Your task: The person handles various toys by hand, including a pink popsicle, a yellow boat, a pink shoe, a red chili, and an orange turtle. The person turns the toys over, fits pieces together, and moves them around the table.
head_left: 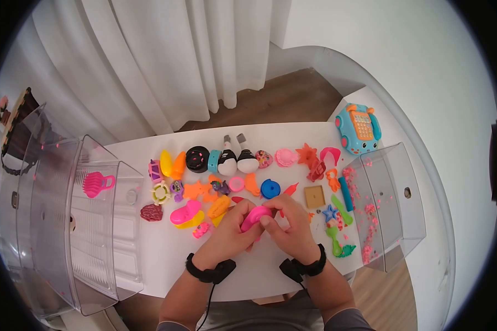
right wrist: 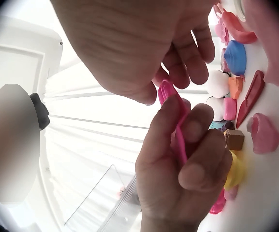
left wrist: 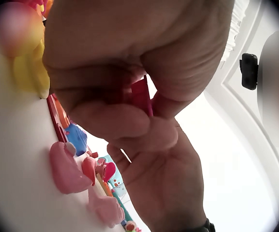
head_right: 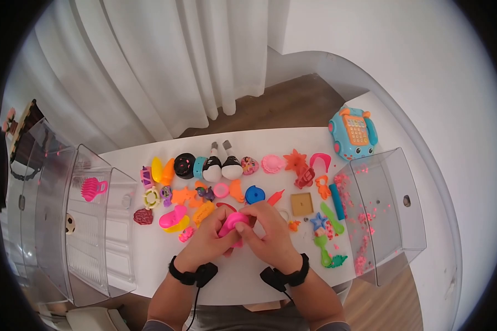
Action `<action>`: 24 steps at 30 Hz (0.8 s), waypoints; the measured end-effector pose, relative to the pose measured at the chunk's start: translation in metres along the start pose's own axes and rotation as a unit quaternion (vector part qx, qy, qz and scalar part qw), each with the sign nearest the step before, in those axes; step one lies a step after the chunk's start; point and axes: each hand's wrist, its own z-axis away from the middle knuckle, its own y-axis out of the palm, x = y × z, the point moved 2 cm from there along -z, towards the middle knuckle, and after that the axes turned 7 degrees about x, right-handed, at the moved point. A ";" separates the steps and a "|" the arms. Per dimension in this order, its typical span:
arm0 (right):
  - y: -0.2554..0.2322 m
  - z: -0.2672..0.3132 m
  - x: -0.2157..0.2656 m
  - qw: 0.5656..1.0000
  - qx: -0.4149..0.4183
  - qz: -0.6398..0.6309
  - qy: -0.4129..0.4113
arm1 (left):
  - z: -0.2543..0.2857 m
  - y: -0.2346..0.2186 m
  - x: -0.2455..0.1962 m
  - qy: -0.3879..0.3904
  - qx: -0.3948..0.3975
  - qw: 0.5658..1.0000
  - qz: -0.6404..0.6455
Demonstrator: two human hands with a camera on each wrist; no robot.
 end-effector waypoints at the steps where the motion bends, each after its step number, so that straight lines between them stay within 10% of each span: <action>1: 0.000 0.001 -0.001 1.000 -0.001 0.000 0.000 | 0.000 0.000 0.001 0.011 -0.015 1.000 -0.015; 13: 0.003 0.008 -0.010 0.997 -0.018 -0.040 0.060 | -0.002 -0.017 0.015 0.154 -0.081 0.978 0.114; 22: 0.008 0.011 -0.015 0.992 0.079 0.082 -0.052 | -0.007 -0.011 0.016 0.172 -0.099 0.975 0.095; 24: 0.001 0.010 -0.014 0.998 -0.019 0.060 0.025 | -0.006 -0.010 0.013 0.168 -0.093 0.974 0.116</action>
